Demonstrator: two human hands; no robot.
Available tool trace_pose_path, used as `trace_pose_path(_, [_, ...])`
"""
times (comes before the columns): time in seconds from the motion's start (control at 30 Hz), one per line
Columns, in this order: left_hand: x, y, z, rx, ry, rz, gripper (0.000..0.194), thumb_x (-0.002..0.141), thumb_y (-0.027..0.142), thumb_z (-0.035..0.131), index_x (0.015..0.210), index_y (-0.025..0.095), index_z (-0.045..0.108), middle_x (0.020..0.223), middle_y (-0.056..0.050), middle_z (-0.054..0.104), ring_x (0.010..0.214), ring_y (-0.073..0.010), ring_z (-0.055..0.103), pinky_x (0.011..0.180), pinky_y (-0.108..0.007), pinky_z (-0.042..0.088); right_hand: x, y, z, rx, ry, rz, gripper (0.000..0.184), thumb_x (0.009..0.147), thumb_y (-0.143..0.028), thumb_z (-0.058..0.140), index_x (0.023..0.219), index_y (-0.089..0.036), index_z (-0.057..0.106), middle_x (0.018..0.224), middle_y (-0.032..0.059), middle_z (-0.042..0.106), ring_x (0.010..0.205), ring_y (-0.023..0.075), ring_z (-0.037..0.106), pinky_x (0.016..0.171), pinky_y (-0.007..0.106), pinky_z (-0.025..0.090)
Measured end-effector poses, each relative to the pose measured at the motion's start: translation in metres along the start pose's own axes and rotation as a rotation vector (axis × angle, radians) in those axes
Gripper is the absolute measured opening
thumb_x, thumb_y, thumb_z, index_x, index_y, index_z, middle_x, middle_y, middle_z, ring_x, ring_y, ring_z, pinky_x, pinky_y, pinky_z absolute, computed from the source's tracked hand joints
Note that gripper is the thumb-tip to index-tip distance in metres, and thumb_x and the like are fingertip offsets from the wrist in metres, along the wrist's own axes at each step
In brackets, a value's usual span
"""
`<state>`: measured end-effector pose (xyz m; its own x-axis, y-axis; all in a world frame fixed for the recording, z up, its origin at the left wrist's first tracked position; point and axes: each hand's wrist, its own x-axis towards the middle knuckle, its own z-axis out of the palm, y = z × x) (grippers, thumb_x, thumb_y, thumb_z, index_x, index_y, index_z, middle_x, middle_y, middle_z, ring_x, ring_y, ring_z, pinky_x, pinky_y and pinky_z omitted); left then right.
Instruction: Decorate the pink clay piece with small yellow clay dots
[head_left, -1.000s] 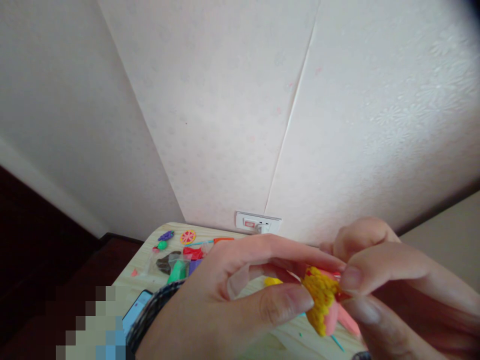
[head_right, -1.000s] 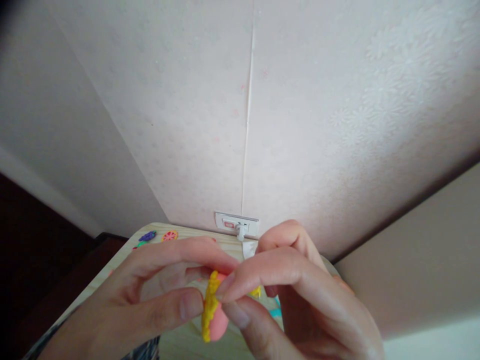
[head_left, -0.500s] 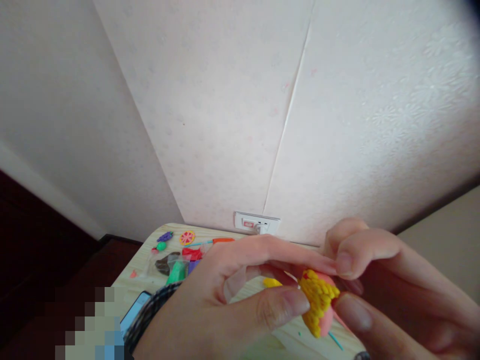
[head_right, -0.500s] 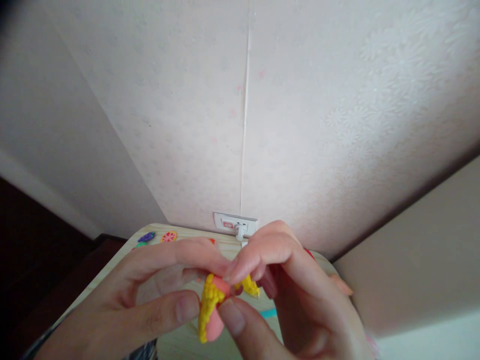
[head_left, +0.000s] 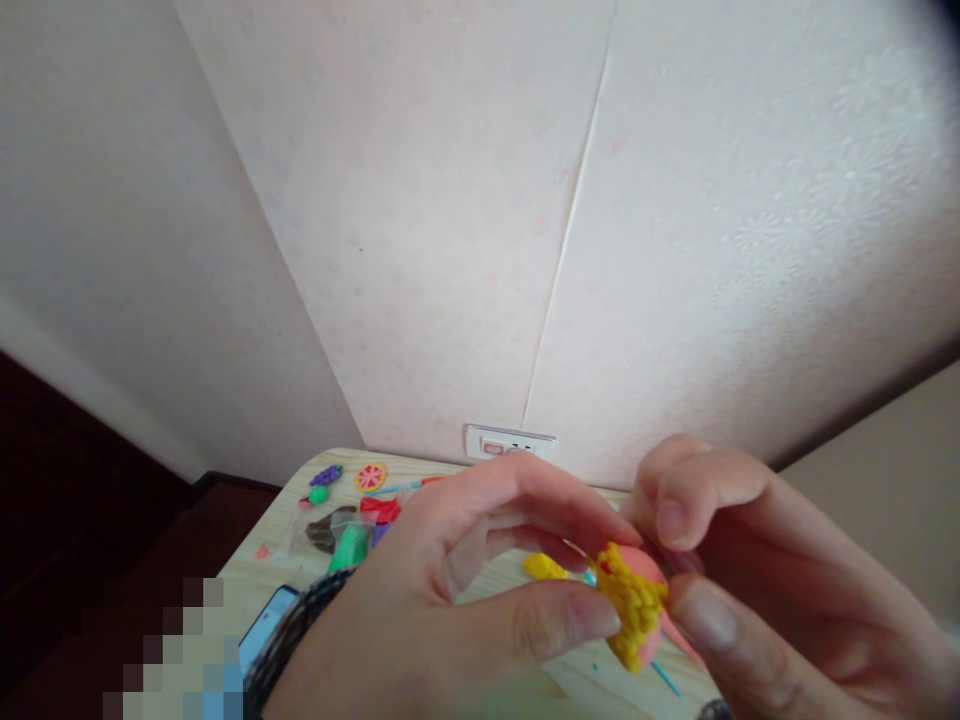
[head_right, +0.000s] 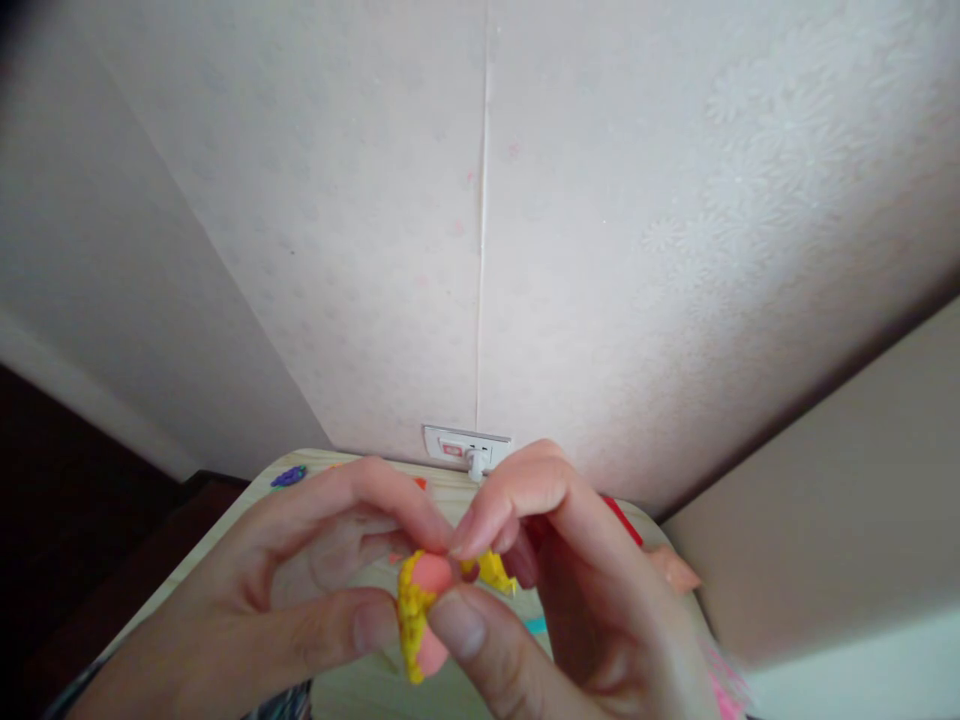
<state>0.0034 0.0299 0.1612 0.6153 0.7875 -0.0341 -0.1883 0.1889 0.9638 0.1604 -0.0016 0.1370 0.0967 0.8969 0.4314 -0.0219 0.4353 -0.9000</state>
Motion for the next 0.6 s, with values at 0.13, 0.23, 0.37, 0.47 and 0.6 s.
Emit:
trace_pose_path(0.13, [0.0022, 0.0001, 0.0004, 0.006, 0.018, 0.041, 0.012, 0.08, 0.029, 0.072, 0.091, 0.024, 0.071, 0.099, 0.0, 0.075, 0.103, -0.0207, 0.066, 0.096, -0.037, 0.047, 0.0055, 0.0042, -0.007, -0.039, -0.047, -0.023, 0.011, 0.084, -0.041, 0.066, 0.082, -0.03, 0.063, 0.07, -0.0008, 0.051, 0.06, 0.0135, 0.05, 0.051, 0.023, 0.045])
trace_pose_path(0.23, [0.0032, -0.0034, -0.0022, 0.027, 0.009, 0.078, 0.018, 0.078, 0.026, 0.073, 0.096, 0.025, 0.072, 0.102, -0.001, 0.075, 0.103, -0.0221, 0.066, 0.094, -0.037, 0.049, 0.0049, 0.0043, -0.0091, -0.072, -0.012, -0.059, 0.012, 0.084, -0.042, 0.064, 0.083, -0.03, 0.064, 0.07, 0.0003, 0.053, 0.059, 0.0142, 0.051, 0.05, 0.023, 0.047])
trace_pose_path(0.37, [0.0038, -0.0065, -0.0066, 0.075, -0.02, 0.111, 0.034, 0.074, 0.013, 0.074, 0.104, 0.029, 0.072, 0.1, 0.001, 0.075, 0.101, -0.0202, 0.066, 0.089, -0.033, 0.051, 0.003, 0.004, -0.0104, -0.094, -0.015, -0.09, 0.007, 0.086, -0.039, 0.063, 0.087, -0.032, 0.066, 0.072, 0.0022, 0.055, 0.059, 0.0152, 0.053, 0.049, 0.024, 0.049])
trace_pose_path(0.47, [0.0037, -0.0059, -0.0076, 0.067, -0.038, 0.133, 0.036, 0.076, 0.013, 0.074, 0.108, 0.029, 0.07, 0.108, 0.001, 0.073, 0.105, -0.0189, 0.064, 0.095, -0.032, 0.048, 0.0032, 0.0041, -0.0113, -0.133, -0.004, -0.13, 0.009, 0.087, -0.034, 0.063, 0.094, -0.036, 0.069, 0.077, 0.0026, 0.06, 0.064, 0.0156, 0.057, 0.053, 0.024, 0.052])
trace_pose_path(0.6, [0.0023, -0.0065, -0.0063, -0.015, -0.022, 0.16, 0.029, 0.078, 0.019, 0.074, 0.105, 0.025, 0.067, 0.106, -0.002, 0.071, 0.105, -0.0206, 0.064, 0.096, -0.036, 0.046, 0.0042, 0.0037, -0.0105, -0.233, 0.001, -0.222, 0.014, 0.089, -0.032, 0.061, 0.098, -0.036, 0.072, 0.076, 0.0006, 0.063, 0.066, 0.0137, 0.058, 0.053, 0.022, 0.049])
